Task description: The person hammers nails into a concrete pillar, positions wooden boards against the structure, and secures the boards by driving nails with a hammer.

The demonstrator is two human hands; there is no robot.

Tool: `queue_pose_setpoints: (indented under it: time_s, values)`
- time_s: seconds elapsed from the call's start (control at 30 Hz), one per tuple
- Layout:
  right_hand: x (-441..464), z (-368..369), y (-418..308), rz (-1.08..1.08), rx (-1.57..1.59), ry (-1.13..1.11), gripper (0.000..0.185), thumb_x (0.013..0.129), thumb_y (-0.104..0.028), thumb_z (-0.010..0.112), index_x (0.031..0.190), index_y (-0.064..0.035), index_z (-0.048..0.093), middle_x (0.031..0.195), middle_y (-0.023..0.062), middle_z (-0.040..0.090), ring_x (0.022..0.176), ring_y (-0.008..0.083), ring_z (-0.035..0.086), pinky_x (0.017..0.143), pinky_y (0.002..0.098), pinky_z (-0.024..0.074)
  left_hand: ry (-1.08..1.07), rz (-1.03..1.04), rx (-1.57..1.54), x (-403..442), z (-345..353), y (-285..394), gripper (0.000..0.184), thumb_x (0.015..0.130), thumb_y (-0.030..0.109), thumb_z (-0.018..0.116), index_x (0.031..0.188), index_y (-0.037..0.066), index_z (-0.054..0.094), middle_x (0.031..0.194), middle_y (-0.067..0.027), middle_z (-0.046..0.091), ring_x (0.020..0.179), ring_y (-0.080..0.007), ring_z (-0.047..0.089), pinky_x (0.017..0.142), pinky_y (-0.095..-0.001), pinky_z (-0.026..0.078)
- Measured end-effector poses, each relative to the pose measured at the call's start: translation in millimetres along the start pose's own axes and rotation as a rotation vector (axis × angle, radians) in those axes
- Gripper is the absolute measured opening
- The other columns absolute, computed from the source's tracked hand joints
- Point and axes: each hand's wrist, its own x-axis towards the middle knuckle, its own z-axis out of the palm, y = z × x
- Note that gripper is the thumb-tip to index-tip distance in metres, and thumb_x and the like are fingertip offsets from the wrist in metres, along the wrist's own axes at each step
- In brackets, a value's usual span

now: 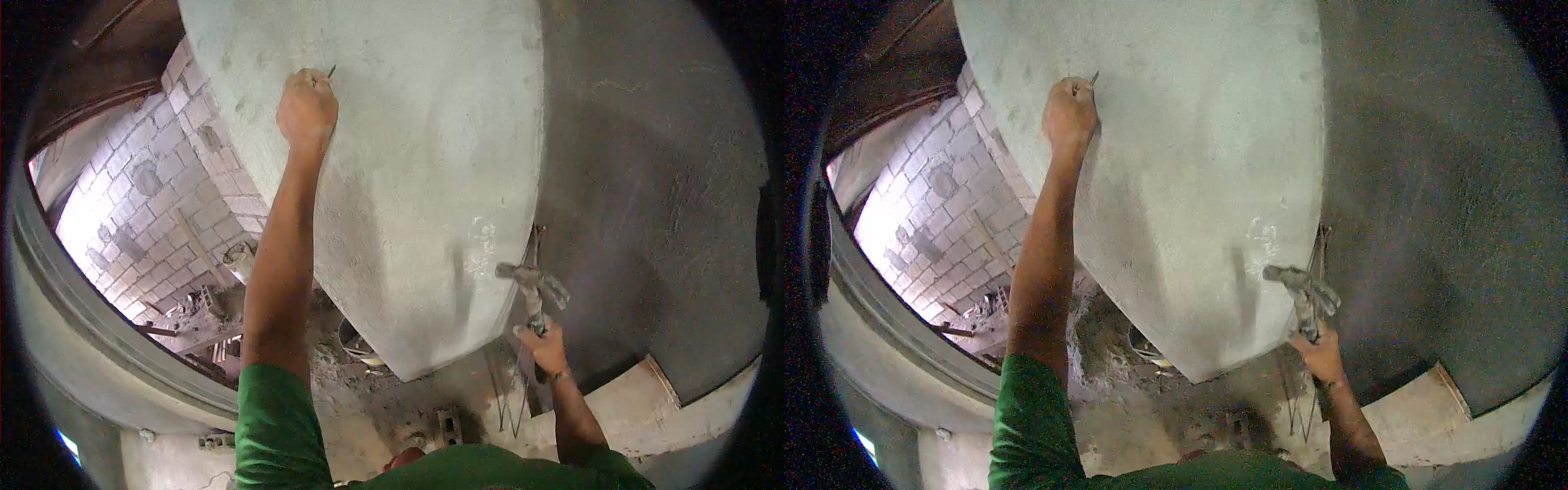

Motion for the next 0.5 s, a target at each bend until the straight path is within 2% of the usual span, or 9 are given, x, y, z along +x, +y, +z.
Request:
queue_pose_setpoints:
  time_s: [0.03, 0.1, 0.17, 0.27, 0.33, 0.37, 0.43, 0.47, 0.5]
  values:
    - [8.7, -1.2, -5.2, 0.016, 0.002, 0.010, 0.025, 0.084, -0.014, 0.076, 0.102, 0.0018, 0.066, 0.082, 0.0043, 0.070, 0.067, 0.0143, 0.059, 0.064, 0.0338, 0.0512, -0.016, 0.006, -0.009, -6.6, -11.1, 20.5, 0.020, 0.091, 0.022, 0.060, 0.098, 0.006, 0.069, 0.095, -0.0115, 0.067, 0.087, -0.0291, 0.065, 0.079, -0.0403, 0.050]
    - [19.8, 0.1, -14.9, 0.182, -0.034, 0.019, 0.021, 0.084, -0.017, 0.077, 0.090, -0.0013, 0.064, 0.072, 0.0012, 0.065, 0.060, 0.0129, 0.055, 0.057, 0.0330, 0.0473, -0.297, -0.299, -0.574, -46.2, -35.6, 58.9, 0.018, 0.089, 0.019, 0.062, 0.096, 0.003, 0.069, 0.078, -0.0037, 0.061, 0.071, -0.0155, 0.057, 0.066, -0.0303, 0.046]
    - [21.5, 5.2, -48.9, 0.206, 0.145, 0.045, 0.023, 0.083, -0.020, 0.078, 0.082, -0.0039, 0.062, 0.064, -0.0011, 0.058, 0.056, 0.0097, 0.051, 0.052, 0.0310, 0.0421, -0.599, -0.601, -0.913, -105.2, -45.1, 80.7, 0.017, 0.088, 0.018, 0.064, 0.094, 0.002, 0.069, 0.073, 0.0028, 0.054, 0.067, -0.0059, 0.044, 0.059, -0.0223, 0.036]
    - [27.6, 10.4, -55.3, 0.182, 0.142, 0.074, 0.025, 0.084, -0.022, 0.077, 0.076, -0.0059, 0.060, 0.061, -0.0014, 0.055, 0.054, 0.0079, 0.049, 0.049, 0.0282, 0.0389, -0.793, -0.516, -1.123, -228.8, -20.9, 83.0, 0.017, 0.088, 0.019, 0.066, 0.094, 0.004, 0.070, 0.073, 0.0040, 0.054, 0.064, -0.0044, 0.042, 0.056, -0.0218, 0.032]
    - [28.4, 13.8, -43.6, 0.161, 0.154, 0.097, 0.025, 0.084, -0.022, 0.077, 0.075, -0.0062, 0.060, 0.060, -0.0020, 0.055, 0.052, 0.0077, 0.048, 0.047, 0.0272, 0.0373, -1.216, -0.953, -1.117, -305.5, -26.9, 90.7, 0.018, 0.086, 0.020, 0.068, 0.092, 0.003, 0.070, 0.070, 0.0039, 0.053, 0.061, -0.0050, 0.042, 0.053, -0.0226, 0.033]
    - [21.0, 15.9, -31.3, 0.161, 0.198, 0.103, 0.025, 0.084, -0.021, 0.077, 0.075, -0.0066, 0.059, 0.059, -0.0024, 0.054, 0.050, 0.0073, 0.048, 0.046, 0.0263, 0.0364, -1.275, -1.017, -1.101, -356.1, -24.0, 80.3, 0.018, 0.086, 0.020, 0.068, 0.092, 0.003, 0.070, 0.070, 0.0039, 0.053, 0.061, -0.0050, 0.042, 0.053, -0.0226, 0.033]
    - [5.3, 14.3, -6.1, 0.237, 0.217, 0.098, 0.024, 0.084, -0.020, 0.078, 0.076, -0.0067, 0.060, 0.059, -0.0028, 0.054, 0.049, 0.0064, 0.047, 0.045, 0.0253, 0.0359, -1.361, -0.912, -0.885, -464.8, 5.4, 53.3, 0.018, 0.086, 0.020, 0.068, 0.092, 0.003, 0.070, 0.070, 0.0032, 0.053, 0.059, -0.0074, 0.042, 0.053, -0.0257, 0.035]
    - [-1.7, 13.5, 4.1, 0.256, 0.252, 0.088, 0.023, 0.084, -0.019, 0.078, 0.077, -0.0069, 0.060, 0.059, -0.0032, 0.054, 0.048, 0.0055, 0.046, 0.045, 0.0244, 0.0353, -1.383, -0.926, -0.885, -506.1, 14.5, 41.0, 0.018, 0.086, 0.020, 0.068, 0.092, 0.003, 0.070, 0.070, 0.0032, 0.053, 0.059, -0.0074, 0.042, 0.053, -0.0257, 0.035]
    - [-8.4, 15.0, 11.6, 0.265, 0.245, 0.094, 0.023, 0.084, -0.019, 0.078, 0.077, -0.0069, 0.060, 0.059, -0.0032, 0.054, 0.048, 0.0055, 0.046, 0.045, 0.0244, 0.0353, -1.444, -0.882, -0.757, -539.8, 25.7, 28.1, 0.020, 0.086, 0.021, 0.069, 0.095, 0.002, 0.069, 0.071, 0.0016, 0.055, 0.061, -0.0096, 0.046, 0.056, -0.0272, 0.039]
